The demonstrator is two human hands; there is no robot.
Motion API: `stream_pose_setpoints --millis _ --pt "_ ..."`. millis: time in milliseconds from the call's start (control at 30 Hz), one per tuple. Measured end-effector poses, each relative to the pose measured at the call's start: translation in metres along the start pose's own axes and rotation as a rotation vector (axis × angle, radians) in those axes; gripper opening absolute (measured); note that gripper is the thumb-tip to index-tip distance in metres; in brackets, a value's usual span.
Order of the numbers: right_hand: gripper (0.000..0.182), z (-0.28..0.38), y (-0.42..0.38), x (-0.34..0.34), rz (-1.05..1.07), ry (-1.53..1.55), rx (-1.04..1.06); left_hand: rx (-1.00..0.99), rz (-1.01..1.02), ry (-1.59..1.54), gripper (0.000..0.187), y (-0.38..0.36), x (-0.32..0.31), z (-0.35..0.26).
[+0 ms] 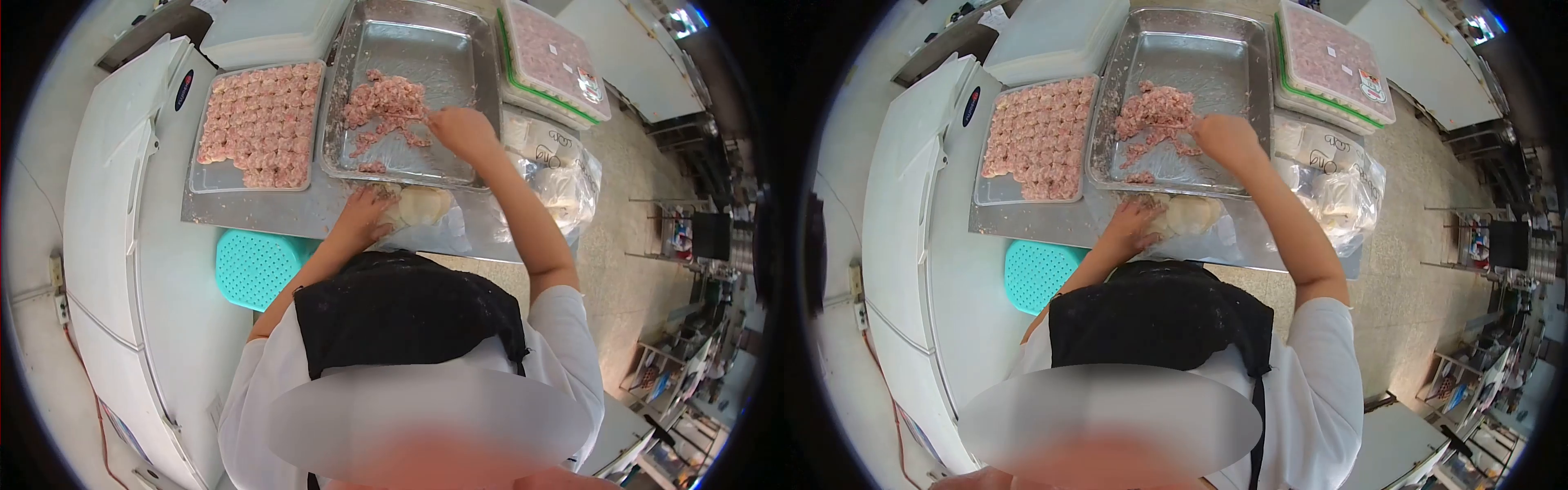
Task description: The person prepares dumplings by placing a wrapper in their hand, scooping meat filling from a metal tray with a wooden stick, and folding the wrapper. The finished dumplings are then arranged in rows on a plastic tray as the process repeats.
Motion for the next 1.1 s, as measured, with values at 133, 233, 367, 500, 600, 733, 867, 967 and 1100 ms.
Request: stream_pose_setpoints --millis 133,233,367,500,600,733,867,967,1100 --pt "0.024 0.022 -0.028 -0.046 0.140 0.162 0.304 0.022 0.002 0.095 0.028 0.004 -0.006 0.000" --pt "0.023 0.007 -0.034 -0.011 0.329 0.112 0.166 0.013 0.004 0.078 0.027 0.012 0.002 -0.021" --pt "0.021 -0.040 -0.002 -0.015 0.074 0.022 0.078 -0.054 -0.037 0.072 0.028 0.029 -0.006 -0.039" --pt "0.022 0.011 -0.041 -0.033 0.223 0.194 0.362 0.007 0.013 0.047 0.029 0.037 -0.019 -0.033" --pt "0.014 -0.011 -0.030 0.018 0.251 0.076 0.181 0.077 0.081 0.055 0.028 0.048 -0.020 -0.026" --pt "0.014 -0.007 -0.042 0.003 0.202 0.025 0.223 0.244 0.271 -0.287 0.029 0.049 -0.008 -0.013" --pt "0.013 0.035 -0.032 -0.027 0.029 0.198 0.339 0.572 0.255 -0.983 0.037 0.027 0.016 0.006" --pt "0.014 0.023 -0.026 0.006 0.073 0.079 0.381 0.655 -0.032 -1.274 0.033 0.016 0.036 0.007" --pt "0.015 0.040 -0.045 -0.004 0.215 0.020 0.148 0.208 -0.030 -0.534 0.028 0.013 0.035 0.006"
Point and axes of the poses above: each hand's wrist, its own y-axis towards the middle knuckle, its own x-axis out of the back of the hand, z = x × y, the point moved 5 cm from there along y, towards the middle knuckle, and after that the axes turned 10 degrees about y, right-handed, at the moved point
